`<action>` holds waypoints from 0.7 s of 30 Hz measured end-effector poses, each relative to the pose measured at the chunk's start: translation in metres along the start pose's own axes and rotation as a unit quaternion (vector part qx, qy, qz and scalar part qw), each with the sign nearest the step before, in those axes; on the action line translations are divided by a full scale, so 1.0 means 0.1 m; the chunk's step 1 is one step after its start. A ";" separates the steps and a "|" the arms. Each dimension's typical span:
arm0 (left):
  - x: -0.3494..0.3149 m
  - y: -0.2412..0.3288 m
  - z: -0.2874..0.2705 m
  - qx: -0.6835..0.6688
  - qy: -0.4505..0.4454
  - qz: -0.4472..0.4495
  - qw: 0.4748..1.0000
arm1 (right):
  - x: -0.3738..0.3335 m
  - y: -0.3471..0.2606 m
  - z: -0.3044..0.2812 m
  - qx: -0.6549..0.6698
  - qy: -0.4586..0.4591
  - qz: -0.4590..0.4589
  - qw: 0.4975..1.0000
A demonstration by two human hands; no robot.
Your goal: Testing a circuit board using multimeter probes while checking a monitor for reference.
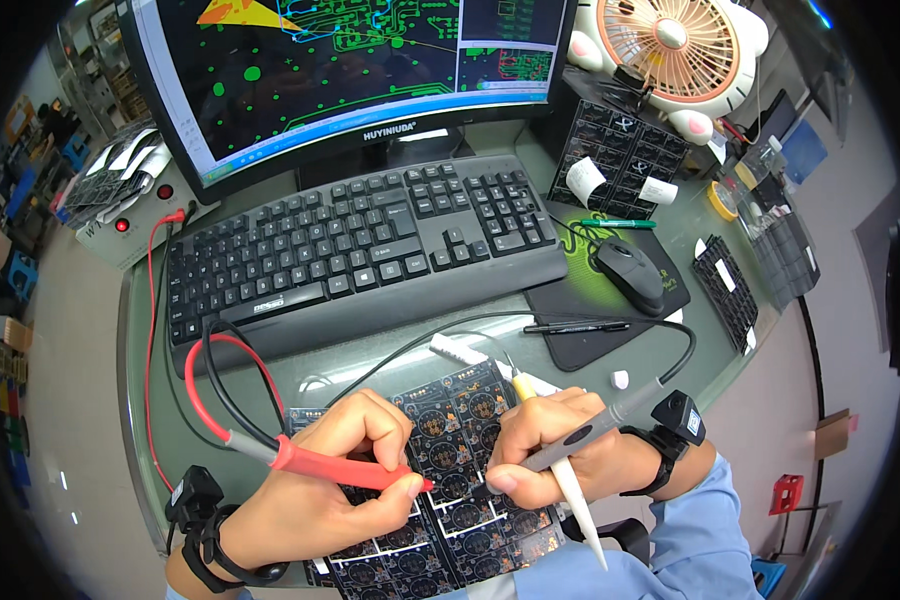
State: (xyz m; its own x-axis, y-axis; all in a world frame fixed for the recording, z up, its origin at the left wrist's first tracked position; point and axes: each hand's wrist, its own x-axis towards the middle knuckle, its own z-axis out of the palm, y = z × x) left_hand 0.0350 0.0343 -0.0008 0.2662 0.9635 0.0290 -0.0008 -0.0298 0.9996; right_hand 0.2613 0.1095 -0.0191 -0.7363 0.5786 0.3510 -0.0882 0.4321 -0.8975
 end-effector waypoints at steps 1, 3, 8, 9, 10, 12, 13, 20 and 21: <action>-0.01 0.00 0.00 0.002 0.002 -0.001 1.000 | 0.00 0.00 0.00 -0.004 -0.002 -0.002 1.000; -0.02 0.00 -0.01 0.015 0.002 -0.003 1.000 | 0.01 0.00 0.00 0.001 -0.002 0.000 1.000; 0.00 0.01 -0.04 0.028 -0.018 -0.006 0.999 | 0.01 0.00 0.01 0.002 0.003 0.001 1.000; 0.00 0.01 -0.05 0.058 -0.039 0.001 0.998 | 0.00 0.00 0.00 -0.001 0.001 0.001 1.000; 0.01 0.01 -0.06 0.058 -0.039 0.000 0.998 | 0.00 0.00 0.00 -0.004 -0.002 0.001 1.000; 0.01 0.01 -0.05 0.044 -0.036 -0.009 0.998 | 0.01 0.01 0.00 -0.002 -0.003 0.002 1.000; 0.01 0.01 -0.04 0.043 -0.036 -0.010 0.998 | 0.01 0.01 0.00 -0.001 -0.003 0.003 1.000; 0.00 0.02 0.00 0.001 -0.001 -0.007 1.000 | 0.02 0.00 -0.01 0.002 -0.003 0.003 1.000; 0.00 0.02 0.00 -0.007 -0.001 -0.016 1.000 | 0.02 0.00 -0.01 -0.007 -0.002 0.001 1.000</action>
State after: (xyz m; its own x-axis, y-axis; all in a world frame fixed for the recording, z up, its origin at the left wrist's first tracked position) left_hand 0.0351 0.0341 0.0010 0.2674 0.9636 -0.0026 -0.0059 0.0043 1.0000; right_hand 0.2608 0.1114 -0.0186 -0.7395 0.5762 0.3479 -0.0773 0.4408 -0.8943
